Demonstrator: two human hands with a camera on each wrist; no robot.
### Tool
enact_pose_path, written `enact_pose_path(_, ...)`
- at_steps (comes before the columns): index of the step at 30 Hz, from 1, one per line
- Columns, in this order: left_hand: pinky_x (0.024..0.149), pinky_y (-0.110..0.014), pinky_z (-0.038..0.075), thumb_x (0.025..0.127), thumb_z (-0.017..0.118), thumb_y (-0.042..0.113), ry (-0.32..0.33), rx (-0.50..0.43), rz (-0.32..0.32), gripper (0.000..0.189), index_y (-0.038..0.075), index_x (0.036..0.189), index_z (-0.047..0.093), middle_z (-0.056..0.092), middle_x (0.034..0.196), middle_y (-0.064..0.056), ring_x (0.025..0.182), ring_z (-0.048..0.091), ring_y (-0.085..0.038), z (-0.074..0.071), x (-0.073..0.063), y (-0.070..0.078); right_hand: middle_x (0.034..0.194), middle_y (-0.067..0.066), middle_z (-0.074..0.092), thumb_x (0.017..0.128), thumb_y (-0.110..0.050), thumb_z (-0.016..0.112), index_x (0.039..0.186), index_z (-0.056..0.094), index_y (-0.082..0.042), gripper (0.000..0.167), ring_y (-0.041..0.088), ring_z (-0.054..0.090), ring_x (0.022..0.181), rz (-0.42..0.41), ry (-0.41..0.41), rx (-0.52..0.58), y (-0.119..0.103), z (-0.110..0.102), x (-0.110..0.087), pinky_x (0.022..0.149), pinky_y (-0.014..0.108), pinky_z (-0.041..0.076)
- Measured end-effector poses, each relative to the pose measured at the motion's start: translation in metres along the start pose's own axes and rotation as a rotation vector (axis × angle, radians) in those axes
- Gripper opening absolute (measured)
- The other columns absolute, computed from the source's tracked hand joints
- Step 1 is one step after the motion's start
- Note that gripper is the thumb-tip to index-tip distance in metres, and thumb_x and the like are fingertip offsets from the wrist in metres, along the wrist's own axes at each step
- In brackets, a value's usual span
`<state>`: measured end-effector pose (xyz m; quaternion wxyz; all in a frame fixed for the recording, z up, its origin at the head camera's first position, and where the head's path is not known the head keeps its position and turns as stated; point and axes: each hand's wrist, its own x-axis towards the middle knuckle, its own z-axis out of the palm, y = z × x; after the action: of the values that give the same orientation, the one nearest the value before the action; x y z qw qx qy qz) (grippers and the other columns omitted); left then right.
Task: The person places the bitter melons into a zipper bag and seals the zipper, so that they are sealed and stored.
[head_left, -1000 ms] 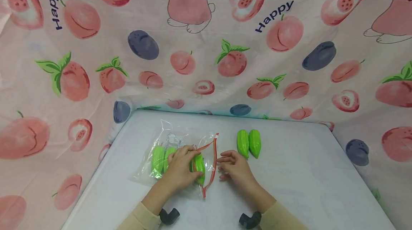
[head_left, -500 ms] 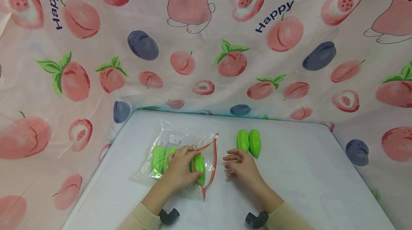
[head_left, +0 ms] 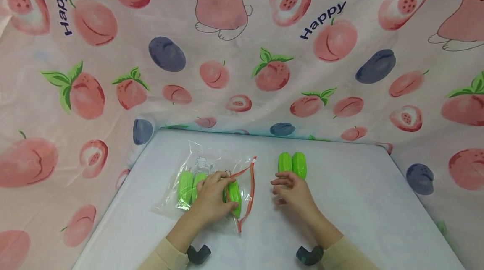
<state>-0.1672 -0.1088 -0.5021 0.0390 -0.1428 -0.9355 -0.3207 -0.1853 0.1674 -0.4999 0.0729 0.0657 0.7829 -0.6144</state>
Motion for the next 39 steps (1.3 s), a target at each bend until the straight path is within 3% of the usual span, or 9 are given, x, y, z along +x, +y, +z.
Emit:
enact_pose_path(6,0.110,-0.059,0.029,0.074,0.100,0.032,0.003,-0.003,0.008,0.070,0.018,0.137,0.072,0.060,0.143,0.001,0.141,0.053,-0.028,0.000,0.000,-0.001,0.129,0.023,0.075,0.097,-0.001,0.071,0.139,0.061,-0.003,0.044,0.033,0.078,0.097,-0.001,0.016,-0.019,-0.002,-0.008,0.000,0.071,0.040,0.067)
enact_pose_path(14,0.110,-0.059,0.030,0.073,0.100,0.031,0.003,-0.001,0.012,0.070,0.018,0.136,0.072,0.061,0.141,0.001,0.140,0.054,-0.028,0.000,-0.001,-0.003,0.131,0.026,0.073,0.095,0.003,0.072,0.140,0.059,0.000,0.047,0.029,0.079,0.092,-0.029,0.023,-0.015,0.000,-0.021,0.001,0.068,0.040,0.067)
enact_pose_path(30,0.110,-0.060,0.030,0.073,0.100,0.034,0.003,0.015,0.015,0.070,0.020,0.136,0.073,0.060,0.143,0.002,0.141,0.053,-0.028,0.000,-0.003,-0.004,0.132,0.025,0.071,0.095,-0.001,0.074,0.147,0.054,-0.005,0.056,0.030,0.079,0.087,-0.032,0.088,-0.065,0.008,-0.050,0.011,0.067,0.039,0.067)
enact_pose_path(39,0.110,-0.059,0.031,0.074,0.100,0.034,0.007,0.017,0.015,0.070,0.020,0.136,0.072,0.060,0.142,0.002,0.140,0.053,-0.027,0.001,-0.002,-0.005,0.137,0.025,0.068,0.098,-0.006,0.073,0.152,0.050,-0.007,0.058,0.031,0.079,0.095,-0.025,0.119,-0.112,0.011,-0.063,0.018,0.069,0.037,0.067)
